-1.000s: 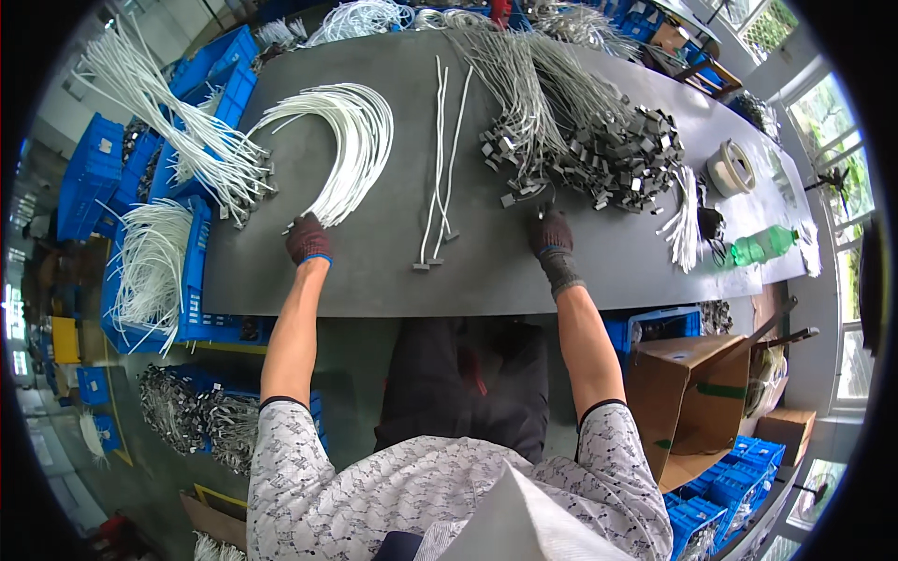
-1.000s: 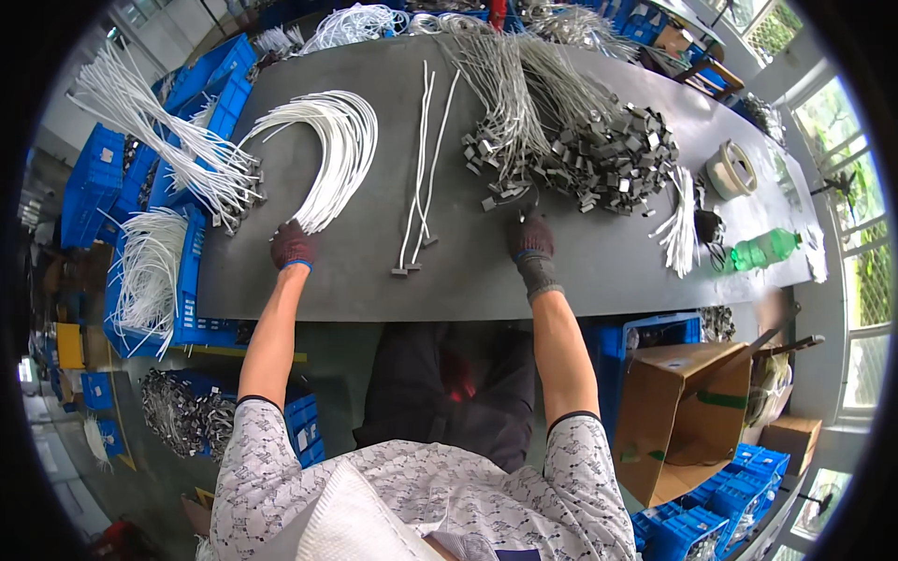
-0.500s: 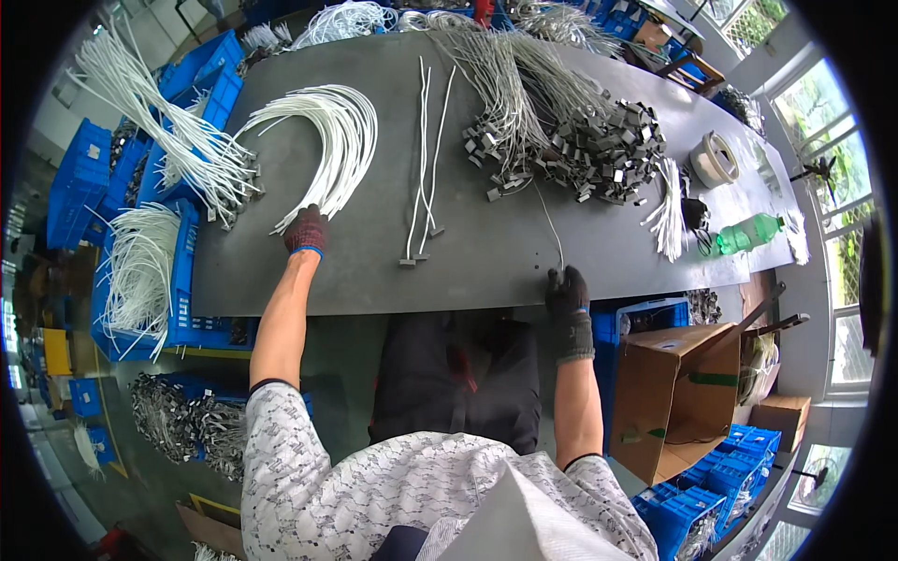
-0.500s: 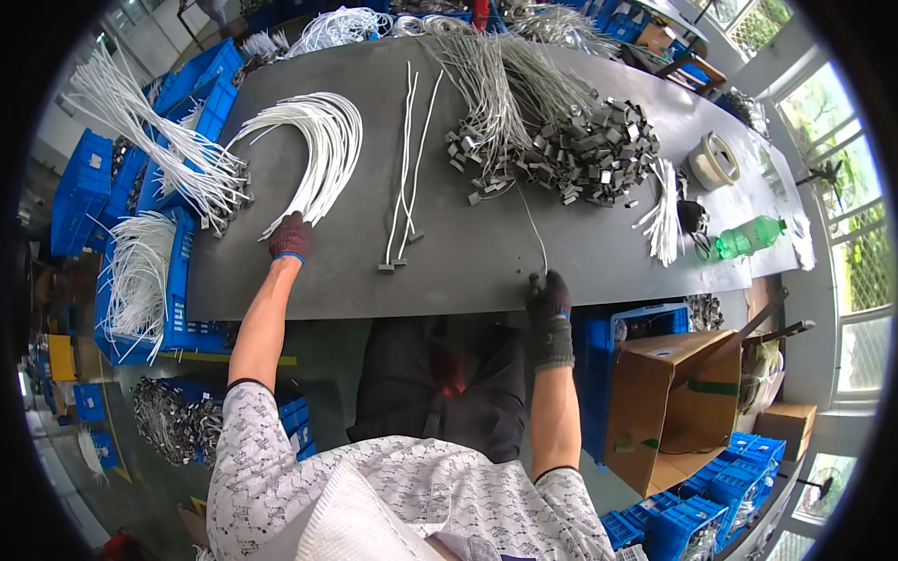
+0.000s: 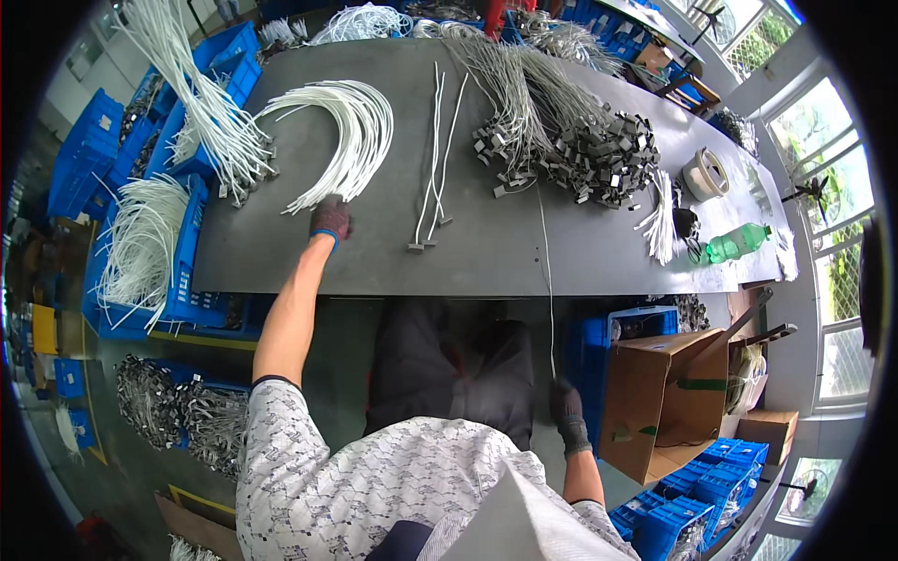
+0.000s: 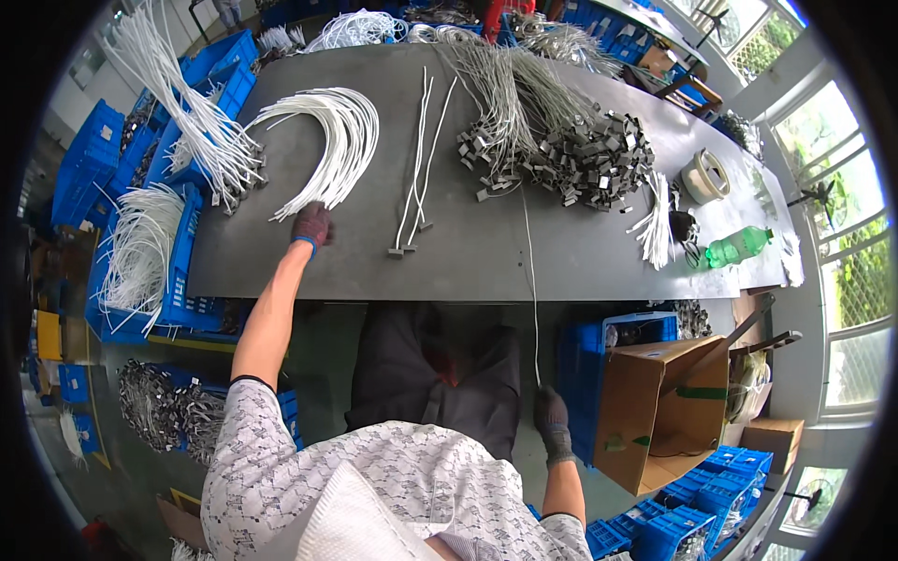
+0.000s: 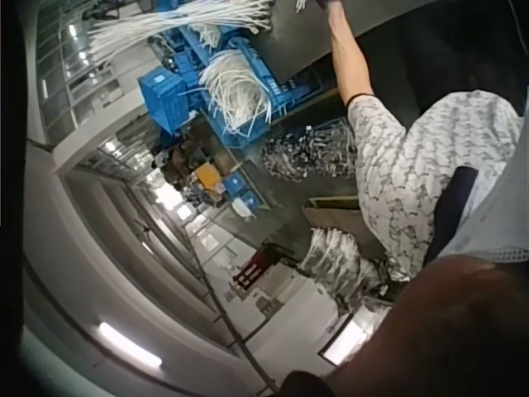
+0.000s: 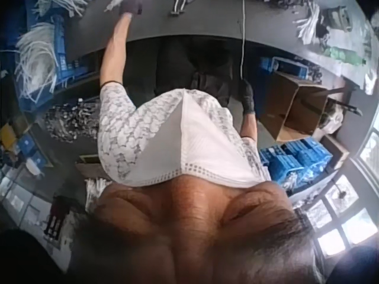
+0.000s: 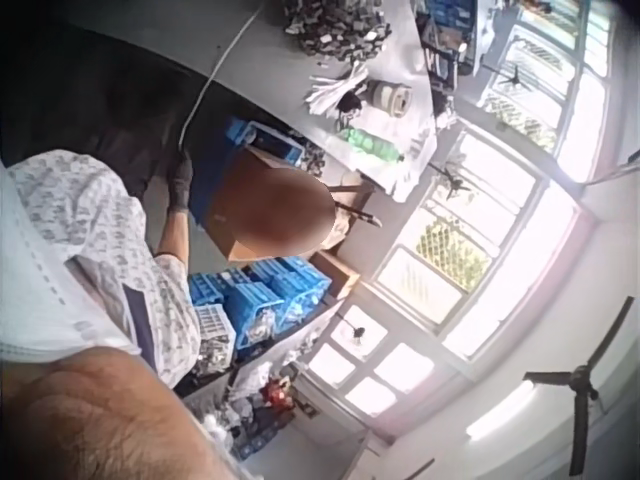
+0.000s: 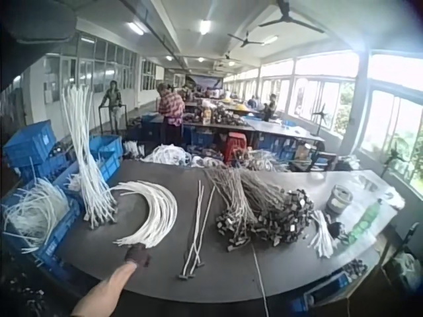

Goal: Organizes and bundles white electrical cables at a manual assembly station.

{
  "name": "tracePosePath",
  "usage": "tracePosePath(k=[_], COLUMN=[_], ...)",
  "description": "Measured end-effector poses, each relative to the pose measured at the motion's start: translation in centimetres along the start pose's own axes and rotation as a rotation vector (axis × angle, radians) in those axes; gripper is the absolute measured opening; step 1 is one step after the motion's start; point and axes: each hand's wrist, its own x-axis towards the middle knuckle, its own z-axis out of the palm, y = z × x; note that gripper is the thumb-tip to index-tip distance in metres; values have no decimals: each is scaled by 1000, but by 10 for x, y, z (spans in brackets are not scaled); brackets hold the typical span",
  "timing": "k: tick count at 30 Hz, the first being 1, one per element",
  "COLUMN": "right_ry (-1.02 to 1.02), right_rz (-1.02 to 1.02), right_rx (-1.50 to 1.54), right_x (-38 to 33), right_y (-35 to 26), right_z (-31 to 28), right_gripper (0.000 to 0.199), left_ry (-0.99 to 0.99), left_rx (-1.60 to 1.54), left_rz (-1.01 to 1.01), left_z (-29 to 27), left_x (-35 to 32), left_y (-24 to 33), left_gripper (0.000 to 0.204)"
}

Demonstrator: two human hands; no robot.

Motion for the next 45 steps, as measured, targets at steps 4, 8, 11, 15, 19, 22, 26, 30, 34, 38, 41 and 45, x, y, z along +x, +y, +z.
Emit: tracePosePath(k=[4, 8, 11, 15, 19, 22, 26, 30, 34, 38, 41, 45], right_ry=[-506, -21, 33, 68, 58, -84, -140, -114, -41, -24, -51, -61], right_rz=[494, -294, -302, -268, -168, -39, 10, -39, -87, -79, -14, 48], right_rx=[49, -261, -220, -366, -389, -477, -444, -425, -319, -329, -387, -442], right_x=[-51, -47, -28, -30, -38, -52, -61, -53, -51, -56, -80, -92], right_y=[16, 93, 40, -71, -42, -7, 0, 11, -9, -11, 16, 31], right_z=[-6, 36, 33, -15, -22, -20, -12, 1, -1, -1, -8, -7], right_gripper=[20, 19, 21, 22, 21, 24, 23, 23, 24, 25, 25, 22], left_ry=[-402, -735, -711, -672, -485, -317, -240, -409, -640, -542, -325, -197], left_rx=[-733, -959, -975, -1269, -1306, -1370, -1278, -1178, -733, -881, -978, -1025], left_rz=[-172, -185, -178, -51, 6, 200, 307, 228, 82, -83, 116, 219], left_z=[20, 121, 197, 253, 237, 221, 210, 217, 243, 259, 235, 210], left_x=[-40, -101, -135, -167, -151, -142, -139, -149, -207, -210, -183, -168], left_y=[-23, 13, 41, 92, 143, 163, 165, 153, 103, 54, 87, 117], left_gripper=[18, 20, 19, 17, 16, 14, 13, 14, 18, 18, 15, 16])
